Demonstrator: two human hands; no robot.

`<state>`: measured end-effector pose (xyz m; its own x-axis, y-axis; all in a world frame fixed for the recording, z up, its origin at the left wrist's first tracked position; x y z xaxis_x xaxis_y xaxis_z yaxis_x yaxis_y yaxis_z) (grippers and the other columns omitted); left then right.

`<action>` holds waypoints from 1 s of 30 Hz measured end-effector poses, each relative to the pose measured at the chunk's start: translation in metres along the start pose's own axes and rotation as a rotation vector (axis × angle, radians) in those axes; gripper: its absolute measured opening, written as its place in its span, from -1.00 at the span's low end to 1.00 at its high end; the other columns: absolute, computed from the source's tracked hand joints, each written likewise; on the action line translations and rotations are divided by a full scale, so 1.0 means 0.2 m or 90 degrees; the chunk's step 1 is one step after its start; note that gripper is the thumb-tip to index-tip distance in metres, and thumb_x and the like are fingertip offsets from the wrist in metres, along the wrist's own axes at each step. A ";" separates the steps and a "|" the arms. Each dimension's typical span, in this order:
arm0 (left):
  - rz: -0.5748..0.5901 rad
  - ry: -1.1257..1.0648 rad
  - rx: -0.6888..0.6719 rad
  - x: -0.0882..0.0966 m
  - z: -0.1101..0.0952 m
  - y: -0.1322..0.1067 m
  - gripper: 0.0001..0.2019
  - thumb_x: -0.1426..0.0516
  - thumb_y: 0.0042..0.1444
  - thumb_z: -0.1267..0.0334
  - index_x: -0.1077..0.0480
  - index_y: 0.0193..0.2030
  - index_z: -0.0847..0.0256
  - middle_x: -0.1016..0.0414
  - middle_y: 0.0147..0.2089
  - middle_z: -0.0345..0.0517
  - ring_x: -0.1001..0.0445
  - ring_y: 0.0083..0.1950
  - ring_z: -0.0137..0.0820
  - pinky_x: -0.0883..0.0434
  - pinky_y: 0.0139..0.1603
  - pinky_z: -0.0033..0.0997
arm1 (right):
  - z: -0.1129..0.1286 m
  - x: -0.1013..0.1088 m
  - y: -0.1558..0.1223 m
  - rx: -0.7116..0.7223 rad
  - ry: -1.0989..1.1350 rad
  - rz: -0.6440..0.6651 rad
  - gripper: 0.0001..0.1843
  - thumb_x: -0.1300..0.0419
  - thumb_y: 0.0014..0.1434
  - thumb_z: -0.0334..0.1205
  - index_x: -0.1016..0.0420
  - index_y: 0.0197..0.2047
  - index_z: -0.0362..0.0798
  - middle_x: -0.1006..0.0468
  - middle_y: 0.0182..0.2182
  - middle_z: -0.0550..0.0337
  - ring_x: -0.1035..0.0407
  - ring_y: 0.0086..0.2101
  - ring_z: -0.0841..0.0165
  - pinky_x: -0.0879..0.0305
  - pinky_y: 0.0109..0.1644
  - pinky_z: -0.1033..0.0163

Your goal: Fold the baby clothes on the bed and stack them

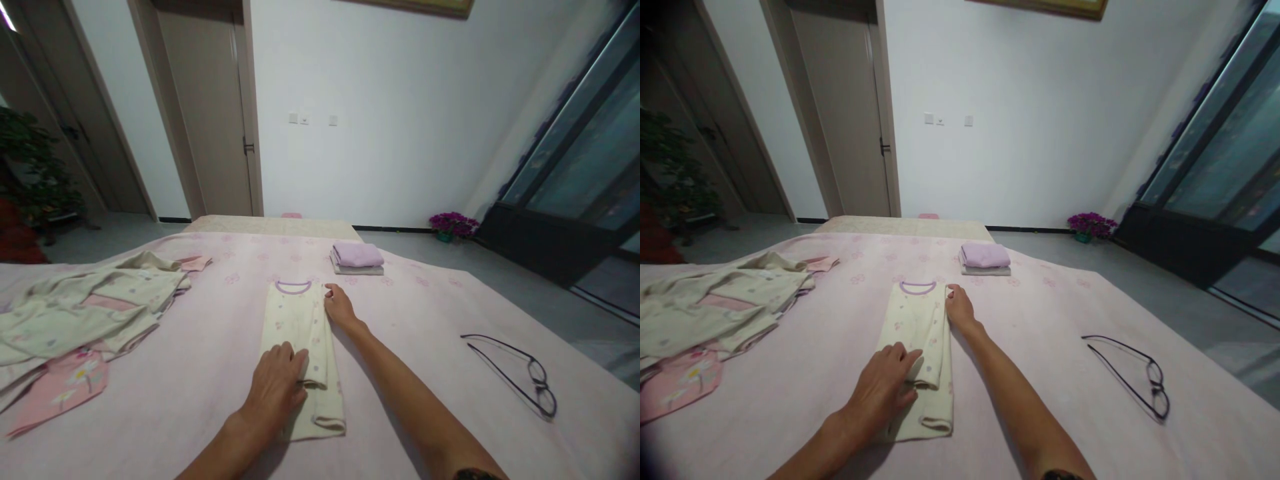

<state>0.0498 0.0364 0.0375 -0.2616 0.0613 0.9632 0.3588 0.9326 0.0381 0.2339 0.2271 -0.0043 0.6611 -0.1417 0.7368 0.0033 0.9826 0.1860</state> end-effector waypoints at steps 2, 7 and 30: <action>-0.038 0.017 -0.060 -0.01 -0.04 0.01 -0.62 -0.19 0.04 0.41 -0.42 0.04 0.11 -0.41 0.13 0.04 -0.34 0.13 -0.09 -0.26 0.11 -0.14 | -0.01 0.02 -0.06 0.012 0.001 0.003 -0.52 -0.04 0.12 -0.41 -0.36 0.13 -0.06 -0.50 -0.14 0.11 -0.39 -0.14 0.34 -0.26 -0.03 0.28; -0.038 -0.077 -0.061 -0.08 -0.02 0.05 -0.82 -0.05 0.15 0.47 -0.41 -0.19 0.15 -0.50 -0.16 -0.07 -0.43 -0.10 -0.25 -0.29 -0.06 -0.29 | -0.01 0.05 -0.24 0.114 -0.023 0.006 -0.64 -0.04 0.15 -0.40 -0.39 0.01 -0.03 -0.50 -0.14 0.11 -0.38 -0.14 0.31 -0.30 -0.03 0.24; -0.280 -0.577 0.148 -0.10 0.19 0.09 -0.79 -0.05 0.24 0.09 -0.35 -0.25 0.17 -0.42 -0.36 -0.24 -0.35 -0.33 -0.38 -0.27 -0.27 -0.42 | 0.35 0.29 -1.08 0.349 -0.234 0.278 -0.64 -0.33 0.01 -0.06 -0.40 -0.15 0.01 -0.44 -0.17 0.15 -0.24 -0.16 0.22 -0.17 -0.08 0.11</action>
<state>0.0276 0.0658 0.0086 -0.9389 -0.1460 0.3117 -0.0878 0.9772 0.1932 0.2199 -0.0021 0.0433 0.2275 0.1185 0.9665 -0.6325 0.7727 0.0541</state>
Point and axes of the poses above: each hand's wrist, its own y-axis towards the middle knuckle, its own x-axis out of the back of the hand, z = x × y, the point moved 3 cm from there along y, towards the middle knuckle
